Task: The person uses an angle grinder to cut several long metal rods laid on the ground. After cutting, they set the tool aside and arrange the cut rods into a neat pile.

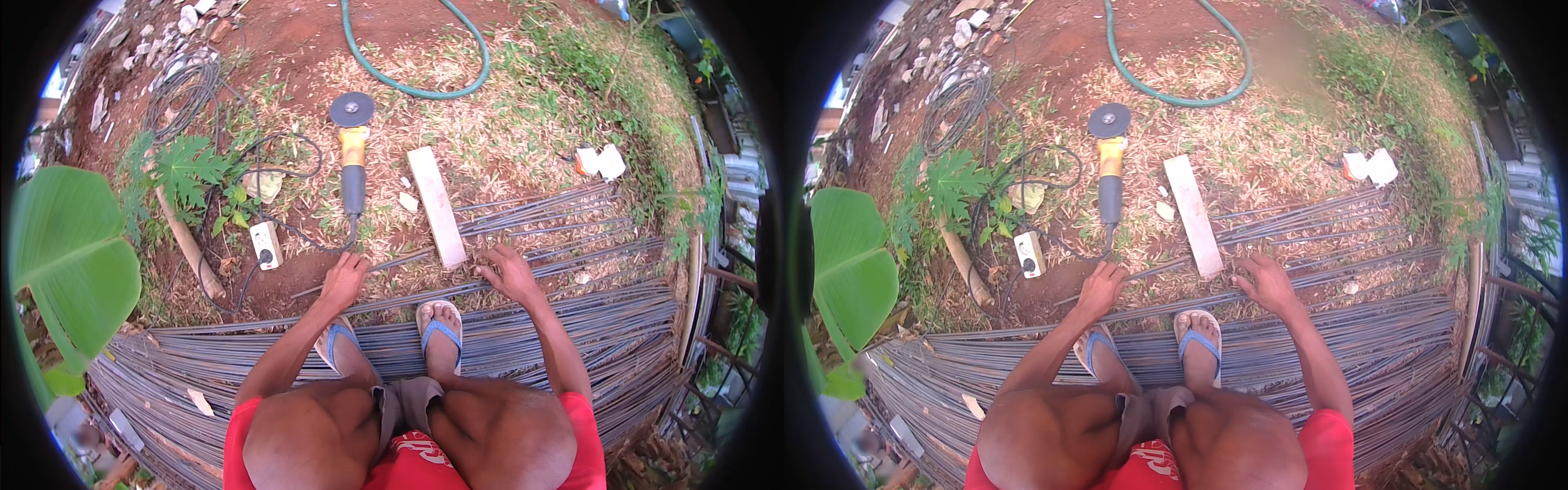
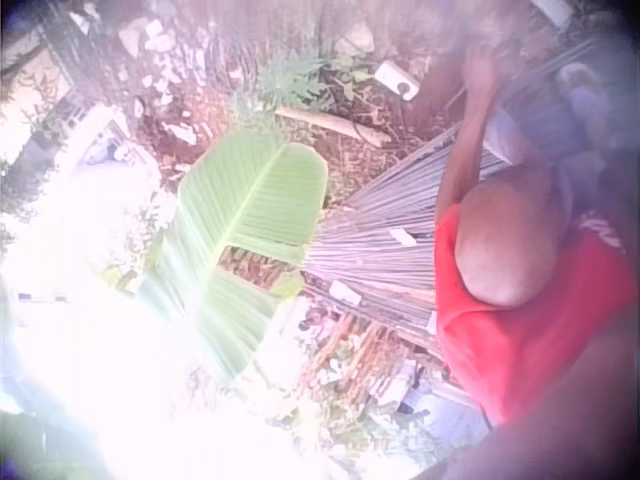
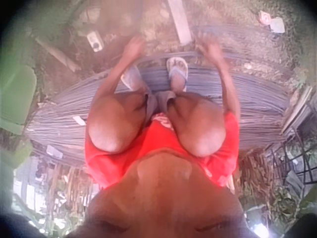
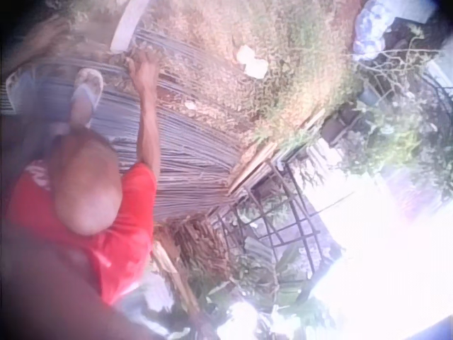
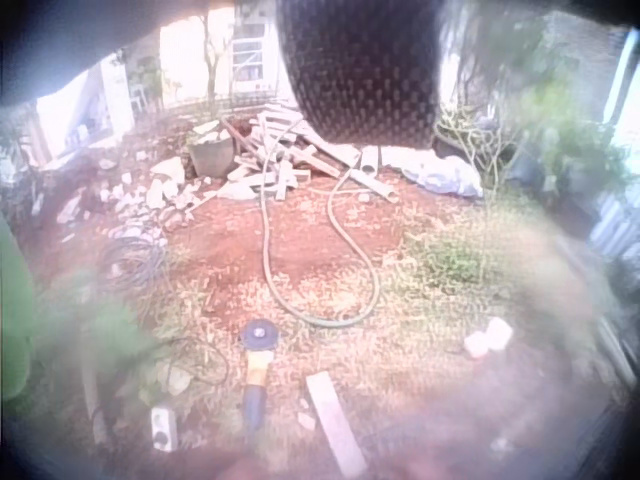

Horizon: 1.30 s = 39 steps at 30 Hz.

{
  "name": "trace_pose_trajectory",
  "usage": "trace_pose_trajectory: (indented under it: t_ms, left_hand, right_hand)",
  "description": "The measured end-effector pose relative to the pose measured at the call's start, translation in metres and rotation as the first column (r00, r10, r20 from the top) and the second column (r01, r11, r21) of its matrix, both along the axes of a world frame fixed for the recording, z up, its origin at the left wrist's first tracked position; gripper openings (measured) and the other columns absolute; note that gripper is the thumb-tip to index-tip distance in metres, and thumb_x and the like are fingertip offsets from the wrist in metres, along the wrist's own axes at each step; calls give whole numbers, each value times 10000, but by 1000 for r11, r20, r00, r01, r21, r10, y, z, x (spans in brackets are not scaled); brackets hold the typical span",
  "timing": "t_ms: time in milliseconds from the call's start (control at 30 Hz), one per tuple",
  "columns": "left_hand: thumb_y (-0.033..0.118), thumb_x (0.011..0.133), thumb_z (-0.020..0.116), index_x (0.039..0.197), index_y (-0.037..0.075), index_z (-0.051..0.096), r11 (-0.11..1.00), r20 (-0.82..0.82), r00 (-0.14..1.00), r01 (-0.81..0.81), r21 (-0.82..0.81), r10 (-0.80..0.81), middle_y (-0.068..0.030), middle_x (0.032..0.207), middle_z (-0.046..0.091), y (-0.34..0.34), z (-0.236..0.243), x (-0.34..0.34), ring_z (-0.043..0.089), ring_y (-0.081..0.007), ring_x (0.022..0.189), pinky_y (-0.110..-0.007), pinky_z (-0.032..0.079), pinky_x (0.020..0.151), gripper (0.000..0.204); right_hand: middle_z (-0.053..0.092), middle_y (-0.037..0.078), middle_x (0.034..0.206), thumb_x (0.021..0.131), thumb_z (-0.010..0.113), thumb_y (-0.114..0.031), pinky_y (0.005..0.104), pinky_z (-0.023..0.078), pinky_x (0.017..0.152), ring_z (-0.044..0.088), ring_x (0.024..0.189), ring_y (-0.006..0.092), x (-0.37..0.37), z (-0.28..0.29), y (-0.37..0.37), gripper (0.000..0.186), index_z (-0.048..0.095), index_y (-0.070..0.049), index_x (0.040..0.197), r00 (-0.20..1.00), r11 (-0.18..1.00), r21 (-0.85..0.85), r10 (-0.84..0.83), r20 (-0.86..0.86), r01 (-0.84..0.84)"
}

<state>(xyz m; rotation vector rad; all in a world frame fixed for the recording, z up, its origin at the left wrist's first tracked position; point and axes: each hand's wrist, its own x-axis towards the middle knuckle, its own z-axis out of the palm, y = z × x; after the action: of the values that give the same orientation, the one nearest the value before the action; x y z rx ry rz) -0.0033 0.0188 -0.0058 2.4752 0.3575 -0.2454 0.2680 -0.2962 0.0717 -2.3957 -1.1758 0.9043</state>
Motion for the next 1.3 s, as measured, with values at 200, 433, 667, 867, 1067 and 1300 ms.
trace_pose_trajectory:
  t_ms: [200, 433, 667, 867, 1067, 1300]
  left_hand:
    - [114, 891, 725, 1079, 65, 684, 1000, -68, 997, 22, 8, -21, -163, 1051, 657, 5, 2, 1, 638, -391, 1037, -517, 548, 902, 198]
    - [132, 911, 724, 1079, 33, 746, 960, -139, 986, -123, -250, 90, -176, 933, 647, 43, 43, 28, 668, -379, 860, -474, 531, 801, 196]
    - [-44, 892, 737, 1019, -64, 732, 887, 42, 998, -13, -461, 36, -59, 893, 629, 18, 128, 103, 574, -116, 785, -275, 469, 702, 128]
    - [10, 913, 710, 1109, -84, 694, 804, -15, 992, 90, -588, -122, -36, 969, 653, 25, 121, 133, 555, -142, 839, -284, 450, 760, 218]
    - [246, 965, 762, 1348, 97, 726, 924, -108, 961, 211, -319, -256, -195, 1262, 747, 3, 187, 196, 707, -334, 1099, -422, 536, 997, 412]
    - [309, 1004, 730, 1322, 11, 718, 946, -4, 946, 323, 13, -323, -189, 1299, 731, 14, 239, 255, 712, -338, 1117, -424, 546, 999, 437]
  right_hand:
    - [688, 203, 1127, 956, 736, -316, 489, 521, 958, 650, 1092, 418, -9, 5, 0, 385, 710, -41, 1225, 996, 990, 120, -78, 48, 72]
    - [704, 176, 1069, 959, 748, -286, 431, 569, 864, 698, 959, 357, -57, 19, 43, 359, 712, -18, 1195, 947, 915, 294, -207, -245, 276]
    - [694, 172, 1175, 1013, 726, -302, 406, 564, 919, 686, 1088, 273, -106, 5, 108, 434, 662, -3, 1321, 726, 630, 432, -330, -603, 645]
    - [753, 128, 999, 968, 756, -253, 380, 537, 896, 697, 975, 217, -95, 12, 138, 308, 766, 28, 1095, 538, 310, 444, -388, -748, 841]
    - [756, 90, 889, 967, 763, -218, 338, 532, 794, 679, 868, 149, -69, 56, 123, 263, 764, 31, 1053, 417, 31, 456, -466, -781, 889]
    - [762, 108, 1077, 1076, 628, -199, 344, 672, 758, 754, 979, 196, -38, 68, 17, 185, 675, -38, 1154, 28, -505, 243, -396, -918, 828]
